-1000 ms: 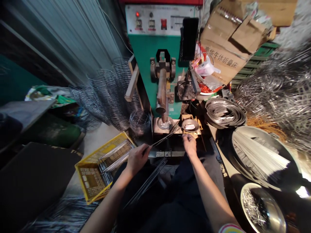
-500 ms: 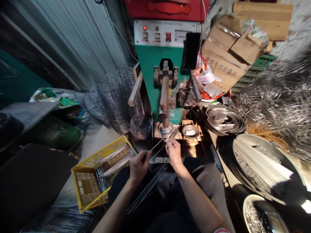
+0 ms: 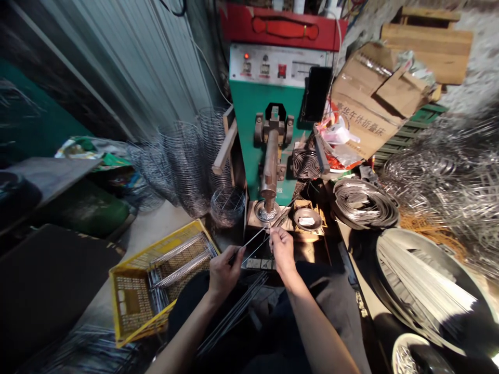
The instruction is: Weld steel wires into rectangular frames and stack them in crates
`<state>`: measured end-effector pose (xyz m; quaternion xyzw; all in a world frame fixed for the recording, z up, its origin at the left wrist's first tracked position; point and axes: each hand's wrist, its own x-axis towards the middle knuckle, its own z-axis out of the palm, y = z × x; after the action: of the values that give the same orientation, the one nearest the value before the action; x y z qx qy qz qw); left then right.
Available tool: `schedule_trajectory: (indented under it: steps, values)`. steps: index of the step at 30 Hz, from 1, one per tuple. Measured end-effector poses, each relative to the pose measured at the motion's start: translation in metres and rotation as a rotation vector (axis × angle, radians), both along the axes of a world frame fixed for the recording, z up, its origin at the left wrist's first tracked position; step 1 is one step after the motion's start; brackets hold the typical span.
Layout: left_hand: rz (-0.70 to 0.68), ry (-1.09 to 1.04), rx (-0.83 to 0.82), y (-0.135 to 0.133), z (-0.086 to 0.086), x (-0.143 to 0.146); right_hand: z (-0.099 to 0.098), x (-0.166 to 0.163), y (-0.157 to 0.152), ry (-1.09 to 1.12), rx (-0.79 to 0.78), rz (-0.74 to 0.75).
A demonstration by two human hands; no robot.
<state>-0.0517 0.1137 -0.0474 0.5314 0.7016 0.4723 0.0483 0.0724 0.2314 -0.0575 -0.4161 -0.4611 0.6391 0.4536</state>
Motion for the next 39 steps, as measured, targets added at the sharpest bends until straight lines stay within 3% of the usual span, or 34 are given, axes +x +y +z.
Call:
schedule_trajectory:
  steps: [23,39]
  values:
    - [0.021,0.079,0.095,0.013,0.000,-0.007,0.011,-0.013,0.011,0.088,0.060,-0.004]
    - [0.016,0.042,0.070,0.024,0.005,-0.016,0.017,-0.021,0.021,0.077,0.030,-0.028]
